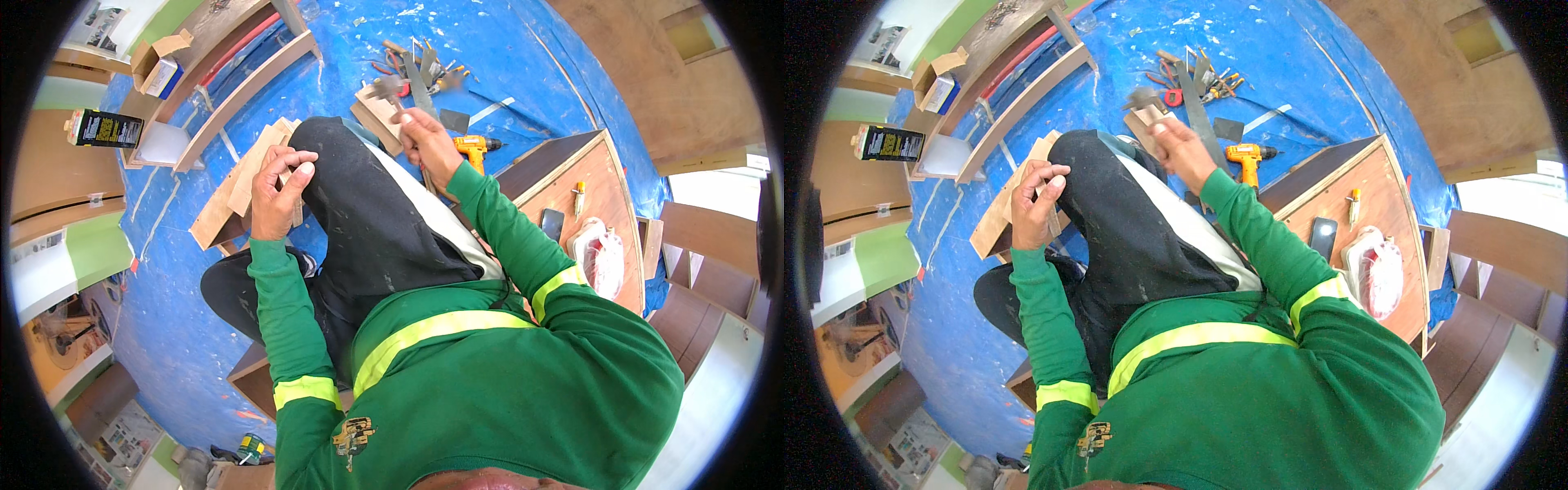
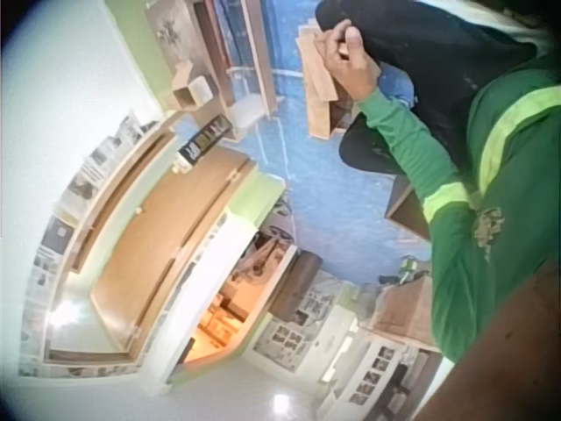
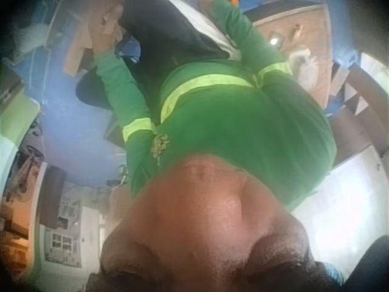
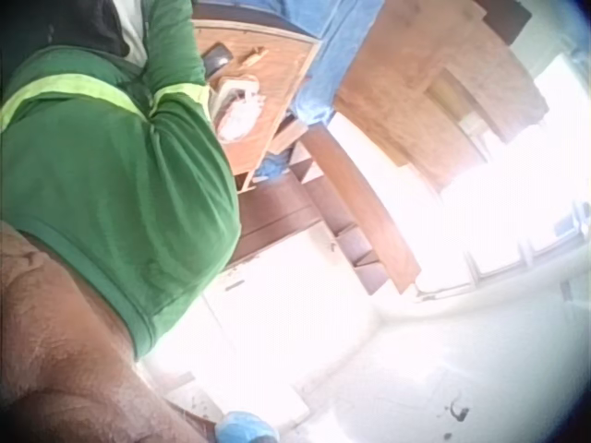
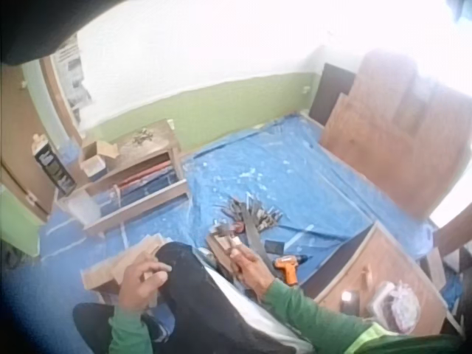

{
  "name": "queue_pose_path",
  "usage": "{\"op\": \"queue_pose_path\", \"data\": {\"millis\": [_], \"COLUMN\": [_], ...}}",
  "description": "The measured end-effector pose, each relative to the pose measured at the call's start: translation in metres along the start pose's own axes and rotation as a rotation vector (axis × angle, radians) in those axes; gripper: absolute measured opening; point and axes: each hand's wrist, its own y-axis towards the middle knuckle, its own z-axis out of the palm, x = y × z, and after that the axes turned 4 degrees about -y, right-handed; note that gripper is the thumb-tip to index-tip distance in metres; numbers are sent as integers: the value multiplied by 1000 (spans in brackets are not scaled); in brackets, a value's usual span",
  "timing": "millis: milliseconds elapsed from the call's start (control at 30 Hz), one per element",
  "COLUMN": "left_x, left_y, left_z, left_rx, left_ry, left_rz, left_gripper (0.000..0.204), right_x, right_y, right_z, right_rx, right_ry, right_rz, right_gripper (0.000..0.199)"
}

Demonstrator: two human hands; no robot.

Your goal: The person sits on the floor and assembles small wooden pieces into a drawer-like structure. They use a hammer to tap pieces together, a hand saw to cut a piece of wood, and a pencil to mark measurements. The person repeatedly fits and adjusts the wooden components.

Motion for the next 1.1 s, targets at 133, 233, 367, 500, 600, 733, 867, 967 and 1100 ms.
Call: {"op": "queue_pose_path", "data": {"millis": [133, 233, 367, 500, 600, 733, 867, 967, 1100], "left_x": [-1, -2, 1, 6, 6, 9, 6, 9, -5], "left_y": [0, -2, -1, -2, -1, -4, -11, -5, -8], "left_z": [-2, -2, -5, -8, -10, -12, -19, -15, -20], "left_rx": [-3, -17, -10, -32, -35, -37, -60, -33, -59], "left_ry": [-25, -21, -35, -53, -44, -39, -16, -43, -33], "left_rz": [-42, -45, -65, -71, -68, -77, -115, -80, -78], "left_gripper": [24, 24, 24, 25, 27, 29, 28, 29, 32], "right_x": [-55, -93, -148, -168, -180, -185, -181, -216, -210], "right_y": [34, 42, 47, 45, 45, 53, 64, 70, 57], "right_z": [-66, -113, -168, -183, -197, -208, -198, -243, -186], "right_rx": [-243, -344, -398, -468, -490, -526, -582, -364, -203], "right_ry": [133, 168, 164, 152, 110, 77, 21, -359, -313], "right_rz": [165, 297, 398, 520, 580, 594, 631, 716, 622], "right_gripper": [26, 25, 22, 22, 22, 21, 23, 39, 40]}}
